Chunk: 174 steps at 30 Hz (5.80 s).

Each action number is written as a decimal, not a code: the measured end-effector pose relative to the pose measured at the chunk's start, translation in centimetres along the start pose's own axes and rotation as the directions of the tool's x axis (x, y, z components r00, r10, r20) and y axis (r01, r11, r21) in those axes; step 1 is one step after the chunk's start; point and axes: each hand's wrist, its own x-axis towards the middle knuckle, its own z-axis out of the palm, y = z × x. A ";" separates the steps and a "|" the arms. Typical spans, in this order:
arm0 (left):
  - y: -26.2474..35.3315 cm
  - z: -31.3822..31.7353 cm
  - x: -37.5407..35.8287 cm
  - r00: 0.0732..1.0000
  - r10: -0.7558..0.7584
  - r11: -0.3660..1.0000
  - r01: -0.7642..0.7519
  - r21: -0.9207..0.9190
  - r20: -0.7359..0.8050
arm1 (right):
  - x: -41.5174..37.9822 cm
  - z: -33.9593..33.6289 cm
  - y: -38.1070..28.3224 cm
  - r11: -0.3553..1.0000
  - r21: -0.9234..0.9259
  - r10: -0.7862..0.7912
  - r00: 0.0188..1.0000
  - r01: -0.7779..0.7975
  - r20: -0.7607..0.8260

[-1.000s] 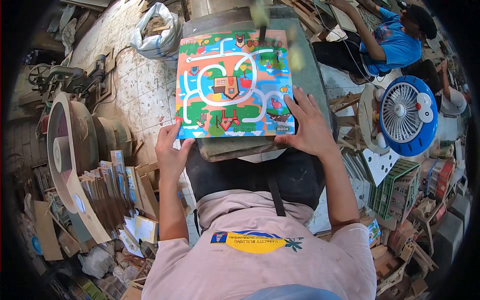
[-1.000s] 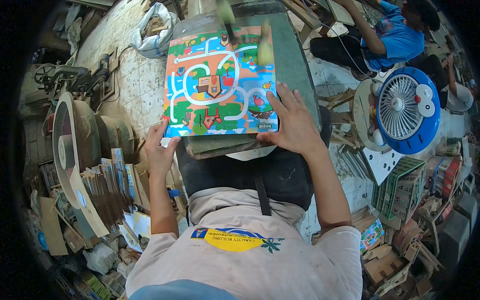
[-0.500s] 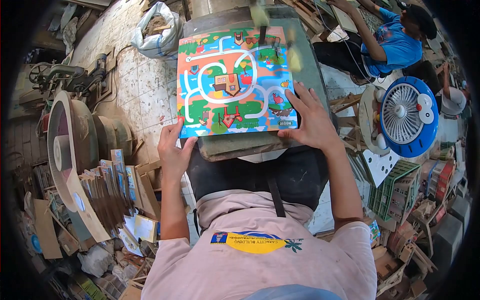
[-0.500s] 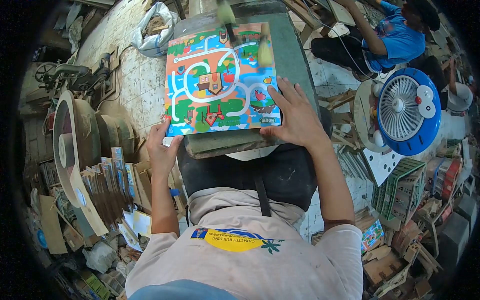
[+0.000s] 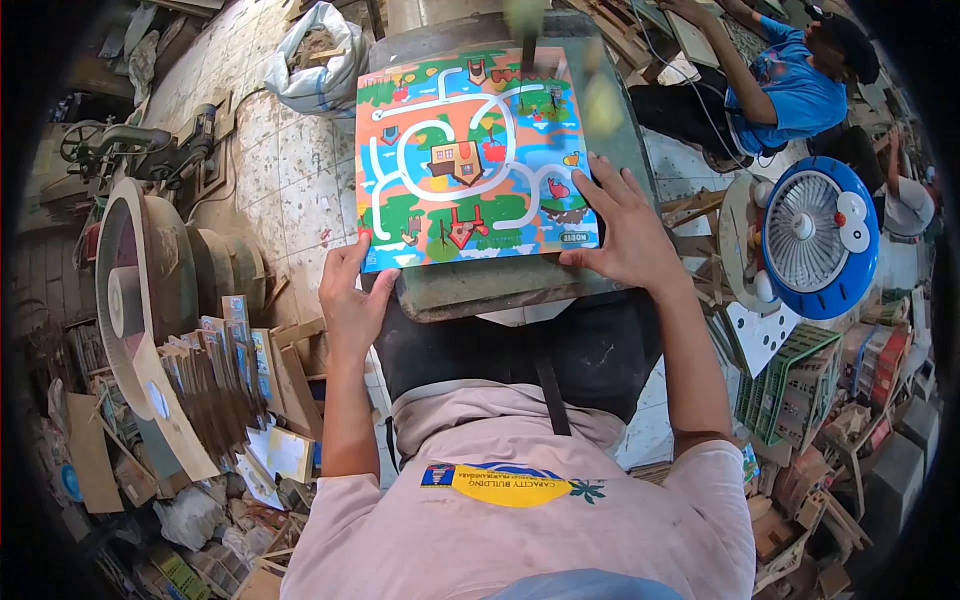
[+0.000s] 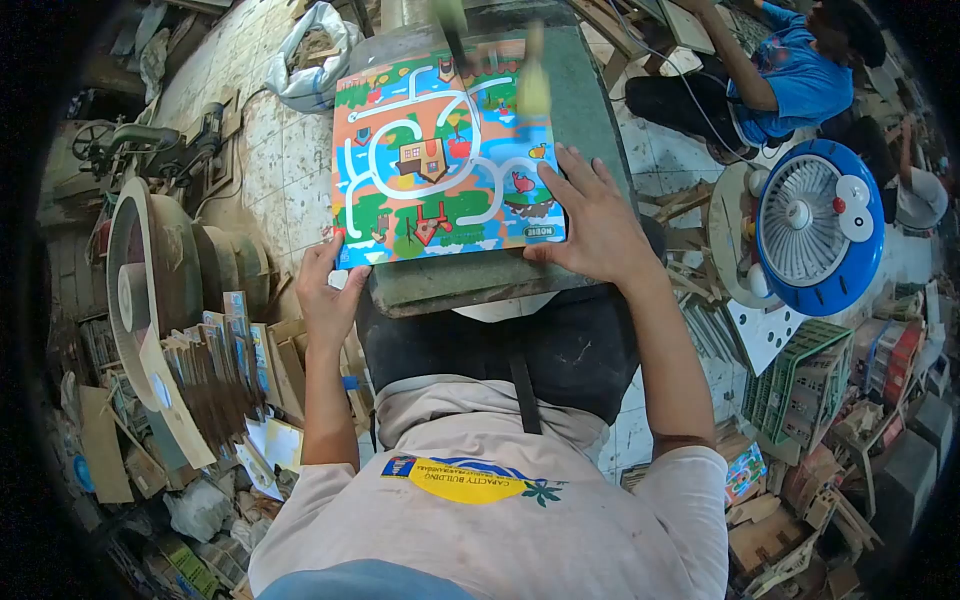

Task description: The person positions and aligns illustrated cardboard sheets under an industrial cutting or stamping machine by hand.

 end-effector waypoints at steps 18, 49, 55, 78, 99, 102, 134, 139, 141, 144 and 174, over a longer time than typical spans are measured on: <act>0.6 0.6 0.0 1.000 0.008 1.000 -0.008 -0.009 -0.023 | 1.1 -0.3 1.9 0.999 -0.016 -0.034 0.999 0.035 0.027; 1.6 0.6 1.0 0.999 0.037 0.998 -0.037 0.043 0.002 | 3.4 -2.2 3.3 1.000 -0.008 -0.028 0.985 0.030 0.170; -1.8 0.5 5.4 0.999 0.031 0.999 -0.030 0.040 -0.017 | 0.7 -0.8 0.0 0.998 -0.047 -0.029 0.999 0.028 -0.035; -0.8 4.2 15.5 0.895 0.115 0.971 -0.192 0.141 0.430 | 1.8 4.2 -5.3 0.977 -0.082 0.157 0.929 -0.195 -0.334; -0.9 6.0 12.6 0.955 0.105 0.981 -0.146 0.130 0.278 | 2.8 3.3 -1.6 0.995 0.013 0.099 0.930 -0.101 -0.353; -0.6 6.2 12.2 0.961 0.094 0.982 -0.132 0.135 0.260 | 3.1 2.7 -0.8 0.996 0.039 0.086 0.942 -0.078 -0.325; 6.3 7.9 6.9 0.998 -0.058 0.929 0.043 0.367 0.029 | 9.1 -2.6 6.0 0.961 0.176 -0.208 0.977 0.212 -0.044; 10.5 10.1 4.1 0.996 -0.068 0.922 0.038 0.385 0.063 | 13.7 -1.5 10.3 0.989 -0.120 -0.121 0.955 0.091 -0.272; 11.1 10.6 4.0 0.995 -0.070 0.925 0.036 0.377 0.076 | 15.3 -1.2 11.4 0.988 -0.151 -0.082 0.956 0.040 -0.282; 11.2 11.0 4.1 0.992 -0.104 0.934 0.071 0.351 0.075 | 16.4 -1.0 12.7 0.999 0.019 -0.028 0.965 0.034 -0.261; 0.3 6.4 15.5 0.888 0.254 0.920 -0.344 0.187 0.384 | -6.1 -1.5 -4.5 0.925 -0.052 0.354 0.903 -0.376 -0.245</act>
